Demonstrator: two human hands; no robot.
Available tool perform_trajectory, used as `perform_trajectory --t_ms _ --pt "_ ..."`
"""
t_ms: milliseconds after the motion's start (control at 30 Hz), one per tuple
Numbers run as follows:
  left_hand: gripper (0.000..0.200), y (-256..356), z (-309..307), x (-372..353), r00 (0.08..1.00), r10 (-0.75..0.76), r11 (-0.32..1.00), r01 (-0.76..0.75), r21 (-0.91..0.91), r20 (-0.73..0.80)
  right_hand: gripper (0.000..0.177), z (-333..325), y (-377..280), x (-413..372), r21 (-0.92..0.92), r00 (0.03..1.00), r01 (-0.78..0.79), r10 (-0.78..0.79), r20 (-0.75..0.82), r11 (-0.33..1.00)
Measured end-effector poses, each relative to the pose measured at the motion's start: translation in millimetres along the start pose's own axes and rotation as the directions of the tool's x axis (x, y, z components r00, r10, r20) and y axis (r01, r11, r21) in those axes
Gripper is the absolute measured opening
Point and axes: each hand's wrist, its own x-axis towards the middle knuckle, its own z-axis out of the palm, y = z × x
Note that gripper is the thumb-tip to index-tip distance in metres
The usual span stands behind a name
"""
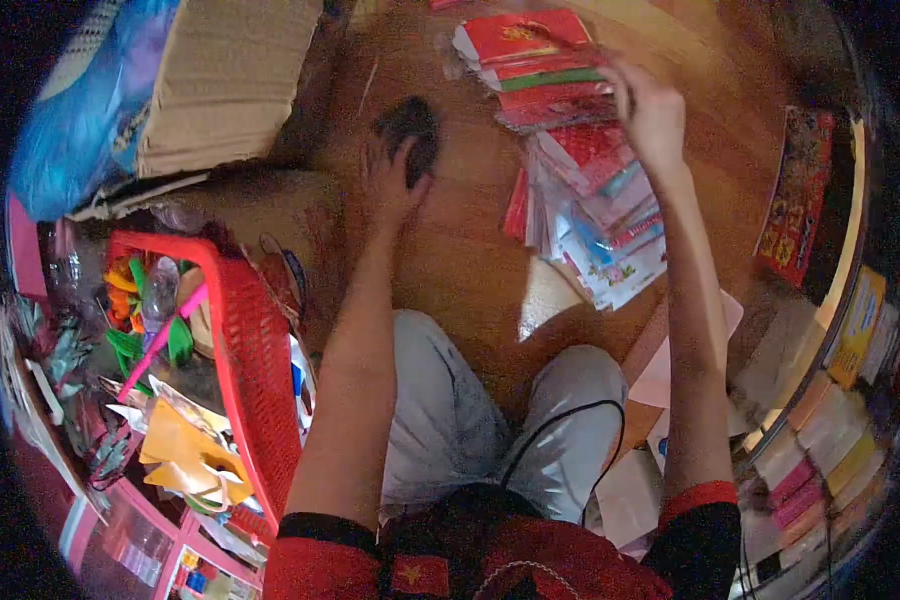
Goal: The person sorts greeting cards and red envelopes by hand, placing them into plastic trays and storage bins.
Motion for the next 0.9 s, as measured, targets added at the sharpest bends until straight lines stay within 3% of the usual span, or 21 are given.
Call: perform_trajectory --t_ms 33,67,133,200,267,333,400,433,467,500,533,633,667,733,900 --pt "0.061 -3 3 0 1.000 -0.017 1.000 0.018 -0.026 0.017 0.017 2 14 -5 0.122 0.978 0.056 -0.030 -0.207 0.991" --pt "0.061 -6 6 0 1.000 -0.008 1.000 0.008 -0.027 0.009 0.017 1 19 -9 0.116 0.975 0.056 -0.030 -0.218 0.992" --pt "0.060 -8 12 -1 1.000 -0.007 0.993 0.004 -0.122 -0.026 0.017 -16 15 -12 0.436 0.924 -0.103 0.249 -0.292 0.894" --pt "0.061 -9 12 -2 0.998 0.014 0.993 -0.020 -0.112 -0.056 0.017 -21 8 -12 0.420 0.918 -0.154 0.286 -0.273 0.894" --pt "0.061 -8 12 1 0.996 0.025 0.994 -0.034 -0.103 -0.085 0.024 -10 5 -1 0.183 0.950 -0.016 0.072 -0.303 0.983" --pt "0.062 -9 9 0 1.000 0.006 0.998 -0.007 -0.055 -0.023 0.027 19 10 20 0.132 0.972 -0.061 0.089 -0.216 0.989" --pt "0.063 -9 11 -2 1.000 -0.010 0.999 0.009 -0.044 -0.017 0.029 42 -2 45 -0.151 0.986 -0.127 0.141 0.088 0.980" --pt "0.064 -10 12 -3 1.000 -0.013 0.999 0.013 -0.029 -0.014 0.029 62 8 60 -0.148 0.986 -0.118 0.134 0.102 0.982" --pt "0.064 -11 13 -3 1.000 -0.027 0.999 0.027 -0.027 -0.003 0.040 92 22 73 -0.135 0.989 0.126 -0.112 0.100 0.983" --pt "0.064 -11 13 -4 0.999 -0.035 0.998 0.036 -0.046 0.032 0.053 104 21 83 -0.118 0.931 0.361 -0.352 0.094 0.925" --pt "0.065 -11 12 -3 0.997 -0.042 0.997 0.047 -0.066 0.066 0.053 113 23 87 -0.106 0.928 0.367 -0.357 0.106 0.924" --pt "0.065 -11 3 -1 0.994 -0.039 0.997 0.046 -0.062 0.098 0.104 131 27 106 -0.265 0.895 0.367 -0.261 0.361 0.892" --pt "0.065 -10 0 0 0.993 -0.055 0.996 0.061 -0.057 0.106 0.104 134 30 116 -0.251 0.889 0.376 -0.270 0.370 0.892" --pt "0.064 -4 -3 1 0.973 -0.107 0.994 0.113 -0.015 0.203 0.098 107 18 138 -0.220 0.795 0.411 -0.230 0.561 0.885" --pt "0.067 -11 11 -7 0.953 -0.118 0.992 0.124 -0.003 0.280 0.087 107 30 163 -0.036 0.660 0.486 -0.340 0.670 0.873"
